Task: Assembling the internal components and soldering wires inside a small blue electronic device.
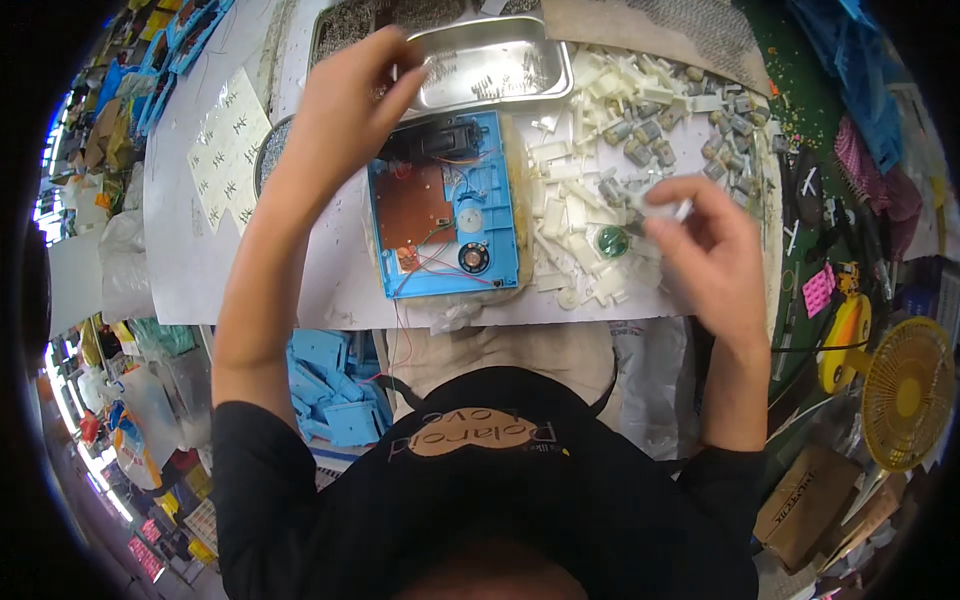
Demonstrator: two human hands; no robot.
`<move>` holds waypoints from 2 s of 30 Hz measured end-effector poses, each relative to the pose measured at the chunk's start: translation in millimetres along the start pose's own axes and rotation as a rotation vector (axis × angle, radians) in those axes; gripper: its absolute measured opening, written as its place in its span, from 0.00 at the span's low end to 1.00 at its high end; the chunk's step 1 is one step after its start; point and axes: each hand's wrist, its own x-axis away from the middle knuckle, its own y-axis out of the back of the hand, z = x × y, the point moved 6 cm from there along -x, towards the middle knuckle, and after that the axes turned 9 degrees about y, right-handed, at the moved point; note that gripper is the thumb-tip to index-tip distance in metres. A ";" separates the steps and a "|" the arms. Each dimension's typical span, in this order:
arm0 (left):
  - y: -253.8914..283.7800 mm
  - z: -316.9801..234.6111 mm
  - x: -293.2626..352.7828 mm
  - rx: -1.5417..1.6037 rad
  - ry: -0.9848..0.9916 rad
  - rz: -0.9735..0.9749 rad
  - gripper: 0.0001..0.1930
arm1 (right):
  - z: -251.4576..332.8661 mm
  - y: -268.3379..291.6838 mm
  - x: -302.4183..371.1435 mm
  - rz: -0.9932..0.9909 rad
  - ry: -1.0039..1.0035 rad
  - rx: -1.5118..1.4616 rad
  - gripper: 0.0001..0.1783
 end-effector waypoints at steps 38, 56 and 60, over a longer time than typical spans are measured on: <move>-26.3 -28.5 88.9 -0.114 0.261 0.150 0.10 | -25.3 -59.2 19.6 0.173 -0.067 -0.487 0.20; -36.5 -22.0 102.9 0.368 0.315 0.180 0.05 | 31.6 -78.8 -25.0 0.233 0.602 0.365 0.18; -30.1 -13.3 113.7 0.494 0.175 -0.018 0.05 | 36.9 -92.5 -33.0 0.253 0.636 0.459 0.18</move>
